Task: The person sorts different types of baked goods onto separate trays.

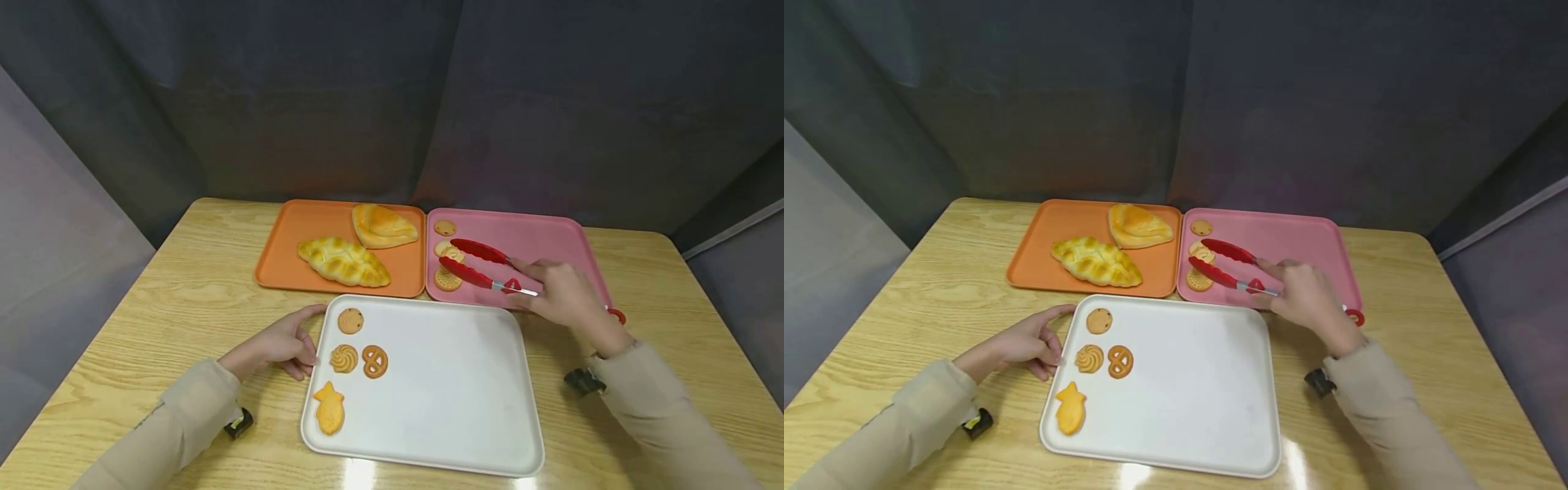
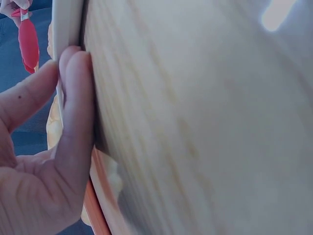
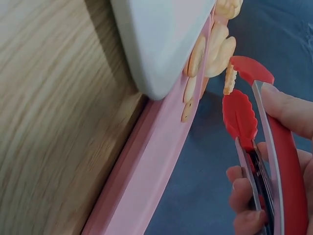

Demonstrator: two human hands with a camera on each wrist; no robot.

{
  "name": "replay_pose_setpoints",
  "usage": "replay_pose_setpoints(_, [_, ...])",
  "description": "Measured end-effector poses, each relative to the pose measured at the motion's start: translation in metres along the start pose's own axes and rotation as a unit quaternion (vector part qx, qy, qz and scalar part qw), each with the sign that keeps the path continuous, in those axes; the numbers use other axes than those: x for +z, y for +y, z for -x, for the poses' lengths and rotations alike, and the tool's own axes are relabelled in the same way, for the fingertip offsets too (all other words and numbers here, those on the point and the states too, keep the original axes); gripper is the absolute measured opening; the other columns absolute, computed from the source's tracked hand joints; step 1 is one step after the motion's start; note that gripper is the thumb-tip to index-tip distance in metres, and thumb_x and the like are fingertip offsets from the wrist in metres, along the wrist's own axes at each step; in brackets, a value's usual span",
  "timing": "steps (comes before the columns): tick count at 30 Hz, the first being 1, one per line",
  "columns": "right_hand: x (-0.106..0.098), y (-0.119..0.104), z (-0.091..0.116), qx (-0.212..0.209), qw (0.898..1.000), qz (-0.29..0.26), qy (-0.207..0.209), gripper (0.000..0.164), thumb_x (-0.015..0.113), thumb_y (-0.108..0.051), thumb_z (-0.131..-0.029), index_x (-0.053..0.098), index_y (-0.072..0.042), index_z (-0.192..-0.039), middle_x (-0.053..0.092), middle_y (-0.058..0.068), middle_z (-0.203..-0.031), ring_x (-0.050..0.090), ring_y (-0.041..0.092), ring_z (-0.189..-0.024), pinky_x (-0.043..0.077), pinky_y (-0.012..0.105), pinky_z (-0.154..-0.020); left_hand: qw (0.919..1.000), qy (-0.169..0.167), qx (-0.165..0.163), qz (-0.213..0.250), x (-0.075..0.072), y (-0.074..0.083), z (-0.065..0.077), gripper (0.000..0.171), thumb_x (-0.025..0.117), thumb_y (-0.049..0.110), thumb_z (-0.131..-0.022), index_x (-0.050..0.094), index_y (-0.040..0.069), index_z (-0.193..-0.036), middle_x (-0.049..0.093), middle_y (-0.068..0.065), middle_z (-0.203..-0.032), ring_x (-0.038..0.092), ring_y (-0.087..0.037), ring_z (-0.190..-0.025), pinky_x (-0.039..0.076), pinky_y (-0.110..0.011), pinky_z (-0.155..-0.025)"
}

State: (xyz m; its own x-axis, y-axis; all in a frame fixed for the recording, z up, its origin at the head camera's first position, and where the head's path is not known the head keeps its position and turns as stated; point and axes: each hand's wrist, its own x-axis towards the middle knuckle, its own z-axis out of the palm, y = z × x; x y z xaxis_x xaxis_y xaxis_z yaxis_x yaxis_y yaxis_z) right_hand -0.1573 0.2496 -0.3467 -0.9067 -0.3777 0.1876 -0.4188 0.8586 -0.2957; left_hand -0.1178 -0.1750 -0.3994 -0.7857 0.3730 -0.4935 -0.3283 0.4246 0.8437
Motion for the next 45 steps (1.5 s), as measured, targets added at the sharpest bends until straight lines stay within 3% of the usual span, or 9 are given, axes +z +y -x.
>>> replay_pose_setpoints(6, [0.002,0.011,-0.004,0.011,1.0,0.004,0.013,0.061,0.08,-0.015,-0.064,0.059,0.003,-0.118,0.065,0.019,-0.084,0.049,0.022,-0.062,0.04,0.025,-0.047,1.0,0.0,0.001,0.001,0.0,0.0,-0.001,0.091,0.063,-0.011,-0.073,0.016,0.015,-0.146,0.058,-0.015,-0.069,0.059,-0.02,-0.051,0.054,-0.036,-0.044])
replay_pose_setpoints(10, [0.005,0.017,-0.008,0.025,1.0,0.001,0.018,0.061,0.08,-0.016,-0.064,0.059,0.003,-0.118,0.063,0.012,-0.072,0.044,0.02,-0.058,0.038,0.026,-0.046,1.0,-0.001,0.002,0.0,0.0,0.0,-0.001,0.091,0.063,-0.011,-0.073,0.015,0.015,-0.146,0.058,-0.015,-0.069,0.059,-0.02,-0.051,0.054,-0.036,-0.044])
replay_pose_setpoints(20, [0.007,0.032,-0.022,0.1,0.995,-0.018,-0.011,0.064,0.076,-0.025,-0.071,0.053,0.001,-0.125,0.062,0.007,-0.066,0.043,0.022,-0.058,0.037,0.027,-0.045,1.0,-0.003,0.003,0.0,0.0,-0.001,-0.001,0.091,0.063,-0.011,-0.073,0.015,0.015,-0.146,0.058,-0.015,-0.069,0.059,-0.019,-0.051,0.054,-0.035,-0.044])
replay_pose_setpoints(25, [0.008,0.038,-0.033,0.124,0.992,-0.025,-0.02,0.066,0.076,-0.029,-0.072,0.052,0.0,-0.127,0.064,0.009,-0.073,0.045,0.023,-0.063,0.038,0.029,-0.049,1.0,-0.004,0.001,-0.001,0.0,0.0,0.0,0.091,0.063,-0.011,-0.073,0.015,0.014,-0.146,0.058,-0.015,-0.069,0.059,-0.02,-0.051,0.054,-0.035,-0.044])
replay_pose_setpoints(31, [0.01,0.041,-0.046,0.155,0.987,-0.017,-0.038,0.069,0.073,-0.033,-0.075,0.047,-0.003,-0.131,0.053,0.006,-0.06,0.043,0.023,-0.06,0.036,0.03,-0.051,1.0,-0.005,0.002,-0.001,-0.001,-0.002,-0.001,0.091,0.062,-0.011,-0.073,0.015,0.014,-0.146,0.058,-0.015,-0.069,0.059,-0.02,-0.051,0.054,-0.036,-0.045])
replay_pose_setpoints(39, [0.016,0.044,-0.056,0.2,0.978,-0.025,-0.054,0.071,0.072,-0.033,-0.075,0.045,-0.003,-0.133,0.062,0.015,-0.09,0.046,0.028,-0.076,0.042,0.031,-0.056,1.0,-0.003,0.003,0.0,0.0,-0.001,-0.001,0.09,0.062,-0.012,-0.073,0.015,0.014,-0.146,0.058,-0.014,-0.068,0.059,-0.019,-0.051,0.054,-0.035,-0.044])
replay_pose_setpoints(45, [0.019,0.05,-0.058,0.206,0.977,-0.022,-0.05,0.067,0.071,-0.03,-0.075,0.048,-0.002,-0.131,0.063,0.014,-0.083,0.047,0.026,-0.068,0.039,0.03,-0.051,1.0,0.0,0.001,0.0,0.0,-0.001,-0.001,0.09,0.062,-0.012,-0.073,0.016,0.014,-0.146,0.058,-0.014,-0.068,0.059,-0.019,-0.05,0.054,-0.035,-0.044])
